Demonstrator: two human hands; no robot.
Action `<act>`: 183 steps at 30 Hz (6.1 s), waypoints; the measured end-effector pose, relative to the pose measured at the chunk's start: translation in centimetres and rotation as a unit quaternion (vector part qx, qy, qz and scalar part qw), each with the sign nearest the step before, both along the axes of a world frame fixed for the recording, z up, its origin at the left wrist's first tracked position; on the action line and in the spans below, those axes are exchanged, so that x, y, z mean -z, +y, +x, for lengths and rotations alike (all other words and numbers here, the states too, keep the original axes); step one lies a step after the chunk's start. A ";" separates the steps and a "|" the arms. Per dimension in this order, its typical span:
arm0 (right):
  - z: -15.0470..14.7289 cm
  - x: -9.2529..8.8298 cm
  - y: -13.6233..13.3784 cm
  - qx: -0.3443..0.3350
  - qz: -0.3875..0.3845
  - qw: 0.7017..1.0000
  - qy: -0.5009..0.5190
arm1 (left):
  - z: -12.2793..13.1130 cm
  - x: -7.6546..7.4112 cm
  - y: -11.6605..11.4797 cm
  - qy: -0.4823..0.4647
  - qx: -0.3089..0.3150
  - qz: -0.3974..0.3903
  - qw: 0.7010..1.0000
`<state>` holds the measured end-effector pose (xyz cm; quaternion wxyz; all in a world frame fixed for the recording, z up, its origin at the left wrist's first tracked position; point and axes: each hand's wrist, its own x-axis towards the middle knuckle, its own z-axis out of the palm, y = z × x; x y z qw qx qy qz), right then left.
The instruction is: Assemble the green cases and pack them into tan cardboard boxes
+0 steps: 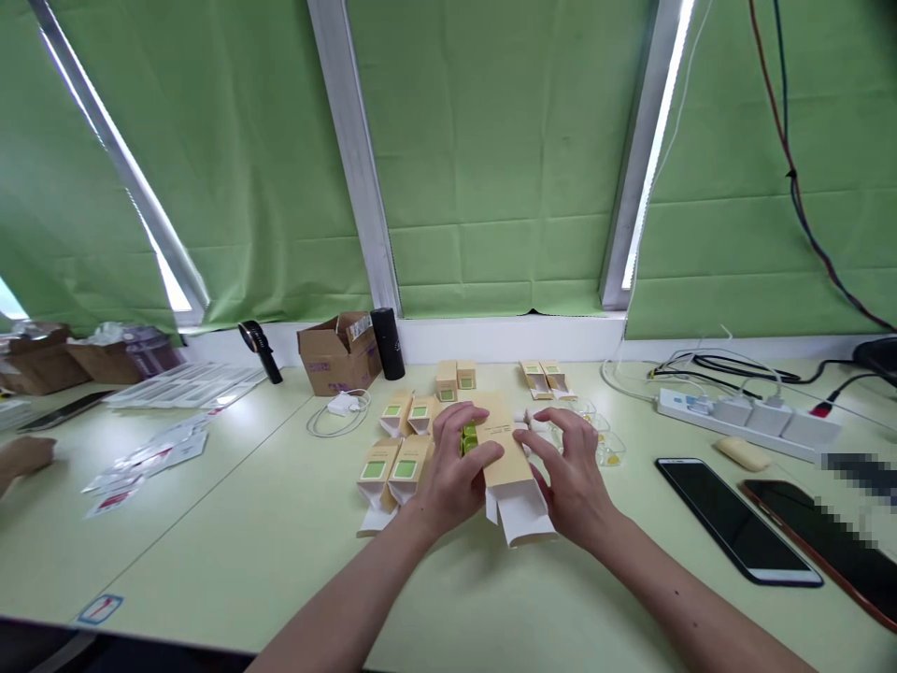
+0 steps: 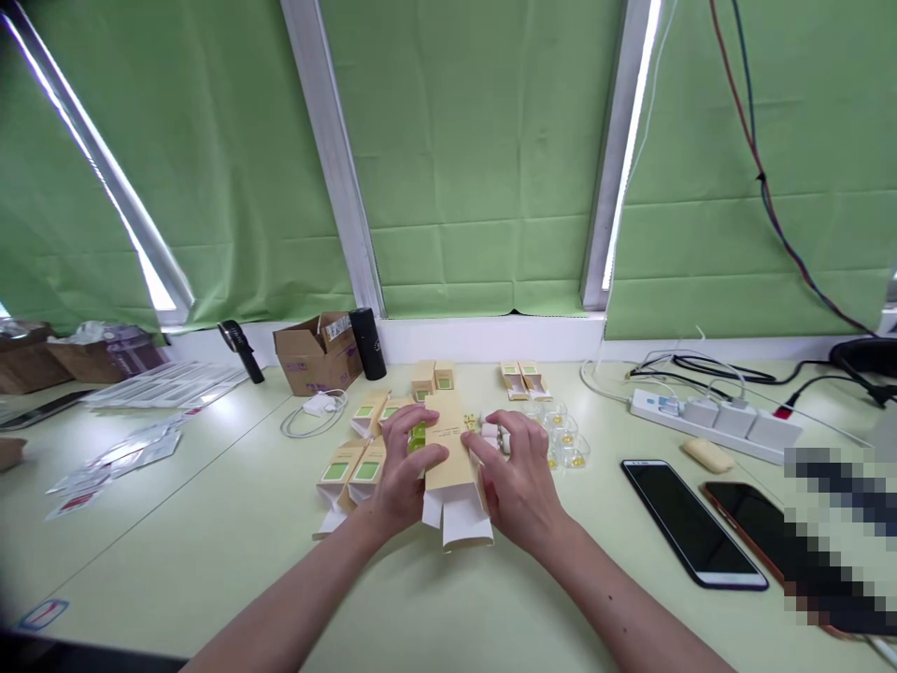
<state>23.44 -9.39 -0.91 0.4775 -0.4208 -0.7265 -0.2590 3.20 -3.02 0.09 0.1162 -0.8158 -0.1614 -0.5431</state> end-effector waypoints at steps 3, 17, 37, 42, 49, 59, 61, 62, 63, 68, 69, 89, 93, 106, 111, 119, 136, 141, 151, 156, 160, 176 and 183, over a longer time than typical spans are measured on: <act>0.0 -0.1 0.0 0.008 0.022 1.000 -0.007 | -0.1 0.1 0.2 -0.003 -0.007 0.017 1.000; 0.5 0.3 0.2 0.043 0.037 0.998 -0.022 | -0.1 0.5 0.1 -0.017 -0.016 0.035 0.999; 0.2 -0.6 -0.4 -0.064 -0.053 0.991 0.102 | 0.7 1.5 0.1 -0.212 0.250 -0.419 0.846; 0.3 -0.1 -0.3 -0.076 -0.084 0.987 0.118 | 1.0 1.6 0.9 -0.244 0.317 -0.478 0.782; 0.3 0.5 0.0 -0.108 -0.131 0.974 0.148 | 1.2 0.6 0.3 -0.253 0.305 -0.553 0.733; 0.1 0.6 0.2 -0.176 -0.210 0.939 0.206 | 1.8 0.2 -0.3 -0.235 0.270 -0.571 0.739; 0.0 0.6 0.1 -0.193 -0.227 0.928 0.224 | 1.8 0.2 -0.4 -0.228 0.266 -0.571 0.743; -0.1 0.6 0.0 -0.200 -0.236 0.922 0.232 | 1.8 0.2 -0.4 -0.226 0.262 -0.570 0.745; -0.1 0.6 0.0 -0.206 -0.245 0.917 0.240 | 1.9 0.2 -0.5 -0.225 0.258 -0.570 0.747; -0.1 0.7 0.0 -0.230 -0.277 0.895 0.263 | 1.9 0.1 -0.7 -0.215 0.245 -0.573 0.752; -0.1 0.7 0.0 -0.235 -0.281 0.892 0.267 | 1.9 0.1 -0.7 -0.212 0.244 -0.573 0.753; 0.2 0.2 0.1 -0.276 -0.282 0.870 0.297 | 1.4 0.6 -0.8 -0.191 0.238 -0.529 0.792; 0.3 0.3 0.3 -0.293 -0.284 0.860 0.307 | 0.9 0.6 -1.0 -0.164 0.220 -0.479 0.834; 0.4 0.2 0.3 -0.300 -0.294 0.852 0.313 | 0.7 1.0 -0.7 -0.104 0.209 -0.422 0.876; 0.4 0.2 0.3 -0.298 -0.290 0.856 0.306 | 0.9 1.3 -0.5 -0.139 0.236 -0.427 0.862; 0.3 0.2 0.3 -0.285 -0.288 0.862 0.304 | 1.1 1.3 -0.6 -0.145 0.226 -0.433 0.861; 0.2 0.4 0.4 -0.261 -0.278 0.876 0.295 | 1.6 1.7 -0.2 -0.186 0.196 -0.429 0.862; 0.1 0.5 0.5 -0.263 -0.280 0.874 0.297 | 1.7 1.8 -0.2 -0.195 0.201 -0.429 0.859; 0.3 0.9 0.8 -0.260 -0.288 0.872 0.298 | 1.8 1.6 -0.3 -0.191 0.192 -0.415 0.869; 0.3 1.1 1.0 -0.256 -0.286 0.872 0.305 | 1.9 1.9 -0.3 -0.191 0.194 -0.414 0.868; 0.2 1.1 1.1 -0.247 -0.285 0.875 0.304 | 1.9 2.2 -0.2 -0.192 0.194 -0.412 0.869; 0.0 1.1 1.1 -0.224 -0.276 0.884 0.304 | 1.8 2.4 -0.2 -0.176 0.194 -0.406 0.876; -0.4 1.0 1.1 -0.211 -0.263 0.887 0.314 | 1.9 2.3 -0.4 -0.170 0.185 -0.399 0.882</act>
